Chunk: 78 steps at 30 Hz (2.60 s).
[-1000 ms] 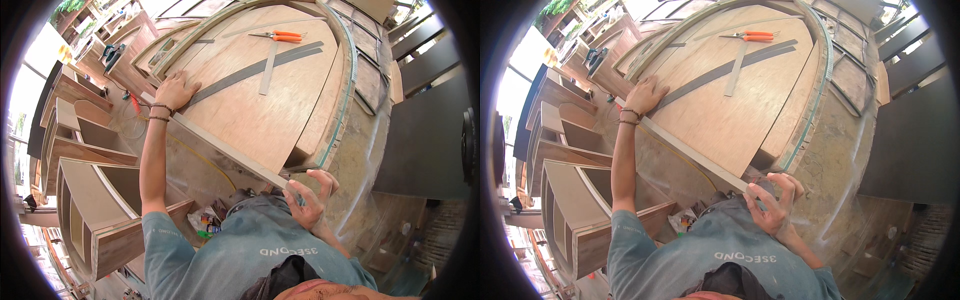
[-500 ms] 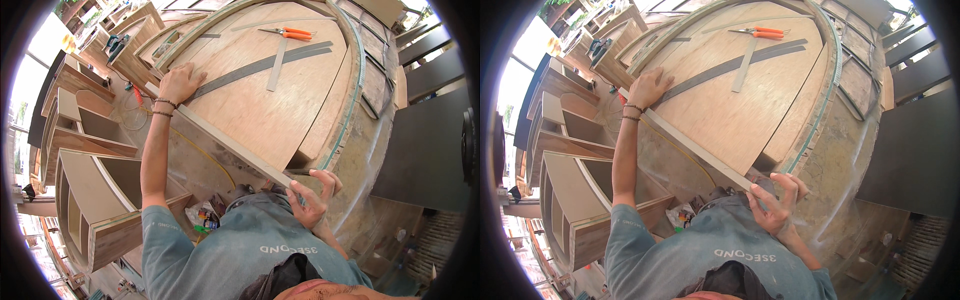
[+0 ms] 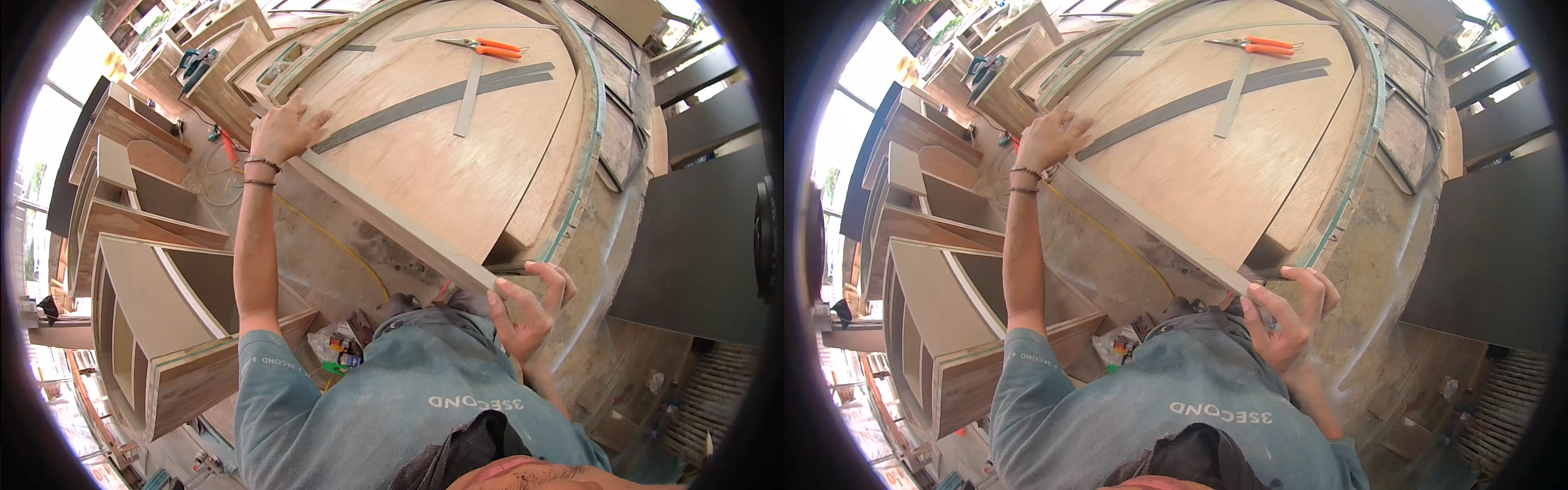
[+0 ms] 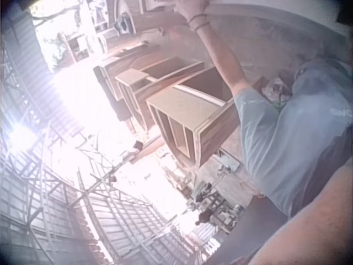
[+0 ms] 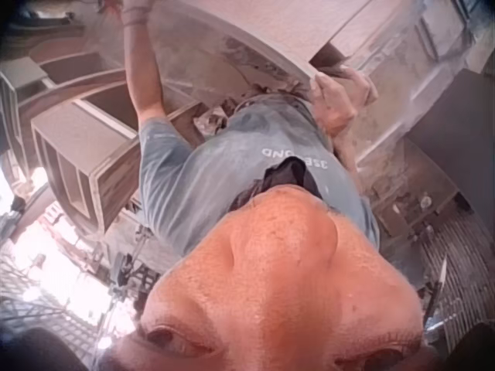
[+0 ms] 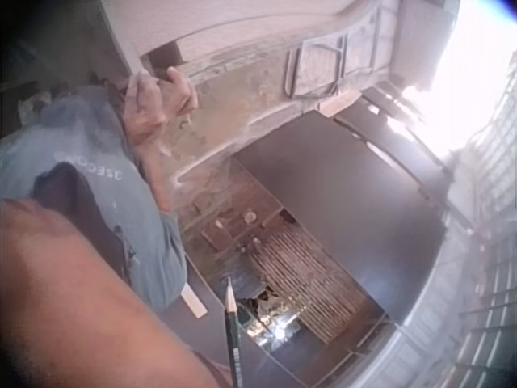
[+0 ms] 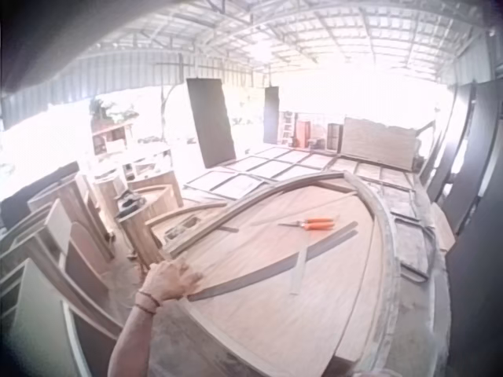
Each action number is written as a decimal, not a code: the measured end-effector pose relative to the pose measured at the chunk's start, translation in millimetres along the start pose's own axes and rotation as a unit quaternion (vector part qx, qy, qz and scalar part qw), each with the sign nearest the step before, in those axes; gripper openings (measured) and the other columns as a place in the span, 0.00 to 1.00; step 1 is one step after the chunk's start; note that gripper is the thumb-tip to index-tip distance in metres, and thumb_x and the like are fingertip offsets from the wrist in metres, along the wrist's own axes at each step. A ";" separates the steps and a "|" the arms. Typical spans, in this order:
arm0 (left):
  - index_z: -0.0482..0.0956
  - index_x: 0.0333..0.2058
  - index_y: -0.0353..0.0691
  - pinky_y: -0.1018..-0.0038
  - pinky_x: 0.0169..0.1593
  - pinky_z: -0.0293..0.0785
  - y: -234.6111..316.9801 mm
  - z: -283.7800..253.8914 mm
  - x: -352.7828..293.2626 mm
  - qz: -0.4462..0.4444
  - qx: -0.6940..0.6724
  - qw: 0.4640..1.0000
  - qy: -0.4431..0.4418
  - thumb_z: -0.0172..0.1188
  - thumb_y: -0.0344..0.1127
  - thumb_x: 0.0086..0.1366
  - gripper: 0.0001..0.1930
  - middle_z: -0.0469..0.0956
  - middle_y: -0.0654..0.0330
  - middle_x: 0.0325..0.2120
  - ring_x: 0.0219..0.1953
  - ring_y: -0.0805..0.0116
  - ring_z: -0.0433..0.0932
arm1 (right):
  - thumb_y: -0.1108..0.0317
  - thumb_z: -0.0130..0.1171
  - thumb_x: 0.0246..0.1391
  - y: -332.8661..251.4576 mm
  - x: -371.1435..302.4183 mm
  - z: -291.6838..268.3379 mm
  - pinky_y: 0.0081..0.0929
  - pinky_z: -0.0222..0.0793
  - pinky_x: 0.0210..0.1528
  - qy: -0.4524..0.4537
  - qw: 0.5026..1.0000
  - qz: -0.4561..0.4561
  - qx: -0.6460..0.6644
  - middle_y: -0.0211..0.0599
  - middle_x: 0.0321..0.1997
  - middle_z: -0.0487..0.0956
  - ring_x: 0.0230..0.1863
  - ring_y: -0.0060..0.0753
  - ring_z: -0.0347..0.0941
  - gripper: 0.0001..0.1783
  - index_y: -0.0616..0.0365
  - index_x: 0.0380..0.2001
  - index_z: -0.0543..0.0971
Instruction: The person applies glue to thin wooden strips and attaches them to the edges of a large wooden board. They use a small bottle for the adhesive and a pair of orange-handled pliers to cut and adjust the strips. The person works on a workbench in a workshop environment, handling the wood and tools with both hands.
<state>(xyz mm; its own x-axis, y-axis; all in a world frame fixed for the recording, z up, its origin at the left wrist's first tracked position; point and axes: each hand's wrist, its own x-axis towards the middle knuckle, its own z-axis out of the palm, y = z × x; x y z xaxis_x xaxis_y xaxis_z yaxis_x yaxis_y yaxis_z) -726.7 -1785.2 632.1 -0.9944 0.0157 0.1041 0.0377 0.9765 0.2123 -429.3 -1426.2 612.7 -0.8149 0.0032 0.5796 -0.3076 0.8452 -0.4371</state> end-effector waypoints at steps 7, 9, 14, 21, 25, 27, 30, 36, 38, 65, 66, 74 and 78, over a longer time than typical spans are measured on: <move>0.68 0.68 0.40 0.59 0.63 0.72 -12.7 4.8 -3.6 0.020 -0.042 0.999 0.021 0.56 0.73 0.63 0.47 0.81 0.52 0.55 0.60 0.50 0.78 | 0.68 0.74 0.45 -5.9 1.8 -0.4 0.46 0.57 0.62 -0.007 1.000 0.003 -0.017 0.42 0.53 0.75 0.60 0.50 0.62 0.11 0.52 0.35 0.87; 0.69 0.67 0.40 0.59 0.64 0.72 -15.1 7.3 -5.0 0.031 -0.074 0.996 0.030 0.55 0.73 0.63 0.46 0.81 0.52 0.55 0.59 0.49 0.78 | 0.68 0.74 0.45 -8.3 1.7 -0.3 0.46 0.57 0.62 -0.003 1.000 0.007 -0.022 0.42 0.52 0.75 0.60 0.50 0.62 0.11 0.52 0.35 0.88; 0.70 0.66 0.39 0.58 0.63 0.72 -18.6 9.5 -9.4 0.051 -0.079 0.995 0.034 0.54 0.74 0.64 0.46 0.82 0.51 0.55 0.59 0.48 0.78 | 0.68 0.74 0.44 -13.1 2.6 -0.8 0.43 0.58 0.62 -0.002 1.000 0.017 -0.023 0.40 0.52 0.76 0.60 0.48 0.63 0.11 0.52 0.34 0.88; 0.74 0.62 0.40 0.58 0.65 0.68 -28.7 11.6 -13.2 0.074 -0.091 0.990 0.074 0.55 0.71 0.65 0.42 0.82 0.50 0.53 0.61 0.49 0.75 | 0.69 0.74 0.42 -15.8 17.2 -15.5 0.45 0.59 0.63 -0.060 0.998 0.006 -0.011 0.38 0.51 0.77 0.61 0.48 0.64 0.11 0.52 0.33 0.89; 0.79 0.58 0.40 0.59 0.67 0.65 -37.9 9.9 -15.6 0.100 -0.118 0.975 0.158 0.60 0.65 0.66 0.35 0.82 0.49 0.53 0.61 0.49 0.74 | 0.70 0.73 0.42 -8.3 32.9 -36.1 0.47 0.62 0.62 -0.111 0.993 -0.020 -0.021 0.39 0.49 0.77 0.60 0.51 0.66 0.11 0.53 0.33 0.88; 0.81 0.55 0.39 0.59 0.67 0.65 -63.8 15.2 -14.2 0.122 -0.128 0.968 0.180 0.62 0.62 0.66 0.32 0.82 0.49 0.52 0.61 0.49 0.74 | 0.70 0.73 0.43 -3.6 48.3 -43.1 0.48 0.63 0.61 -0.125 0.991 -0.033 -0.028 0.39 0.48 0.78 0.60 0.52 0.67 0.10 0.54 0.33 0.88; 0.83 0.52 0.37 0.58 0.67 0.65 -79.9 19.1 -12.7 0.164 -0.163 0.959 0.161 0.65 0.58 0.65 0.30 0.81 0.49 0.52 0.61 0.48 0.73 | 0.72 0.71 0.45 -5.9 78.8 -51.2 0.46 0.65 0.60 -0.150 0.984 -0.052 -0.083 0.40 0.46 0.78 0.58 0.52 0.69 0.09 0.56 0.33 0.87; 0.79 0.57 0.40 0.52 0.70 0.62 -88.2 14.1 -21.6 0.272 -0.189 0.922 0.200 0.72 0.58 0.56 0.35 0.75 0.52 0.60 0.66 0.48 0.69 | 0.71 0.72 0.45 -13.5 143.4 -22.2 0.41 0.67 0.59 -0.194 0.974 -0.077 -0.090 0.37 0.43 0.78 0.56 0.44 0.71 0.10 0.57 0.34 0.86; 0.78 0.59 0.42 0.49 0.71 0.60 -91.8 5.0 -23.8 0.334 -0.169 0.909 0.182 0.76 0.58 0.50 0.40 0.72 0.54 0.62 0.67 0.48 0.67 | 0.70 0.73 0.45 -20.2 161.2 -3.8 0.41 0.67 0.59 -0.223 0.970 -0.069 -0.062 0.36 0.43 0.78 0.56 0.43 0.72 0.11 0.56 0.35 0.86; 0.75 0.62 0.53 0.47 0.75 0.51 -131.0 68.8 43.1 0.400 -0.209 0.866 0.216 0.81 0.51 0.46 0.42 0.71 0.61 0.62 0.71 0.53 0.62 | 0.66 0.72 0.50 -140.8 112.8 161.1 0.45 0.64 0.65 -0.013 0.959 0.194 -0.208 0.33 0.53 0.74 0.62 0.43 0.68 0.13 0.51 0.41 0.84; 0.75 0.62 0.52 0.47 0.75 0.51 -130.0 66.9 44.9 0.408 -0.216 0.863 0.207 0.81 0.50 0.47 0.42 0.71 0.61 0.62 0.71 0.53 0.63 | 0.66 0.72 0.51 -141.9 109.6 164.3 0.45 0.63 0.64 0.013 0.954 0.207 -0.217 0.34 0.53 0.74 0.62 0.43 0.68 0.13 0.51 0.41 0.84; 0.75 0.60 0.48 0.51 0.73 0.57 -136.5 66.9 54.5 0.441 -0.215 0.849 0.198 0.80 0.47 0.50 0.39 0.77 0.62 0.56 0.66 0.57 0.71 | 0.56 0.76 0.46 -141.2 96.0 179.4 0.45 0.64 0.64 0.096 0.916 0.263 -0.286 0.34 0.56 0.76 0.63 0.45 0.67 0.22 0.53 0.44 0.85; 0.79 0.55 0.44 0.51 0.70 0.60 -134.8 55.2 59.3 0.470 -0.212 0.840 0.171 0.81 0.43 0.48 0.34 0.80 0.60 0.50 0.63 0.55 0.73 | 0.42 0.74 0.45 -125.4 84.7 168.7 0.49 0.58 0.69 0.080 0.896 0.300 -0.318 0.34 0.60 0.77 0.69 0.45 0.63 0.33 0.53 0.48 0.85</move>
<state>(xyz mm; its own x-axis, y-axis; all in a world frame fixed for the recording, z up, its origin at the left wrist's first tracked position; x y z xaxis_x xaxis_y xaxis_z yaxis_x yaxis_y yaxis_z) -796.2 -1904.0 556.0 -0.4228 0.6035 0.6761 0.8935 0.4024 0.1995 -542.7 -1622.0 600.6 -0.6424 0.5933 0.4851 0.5463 0.7984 -0.2532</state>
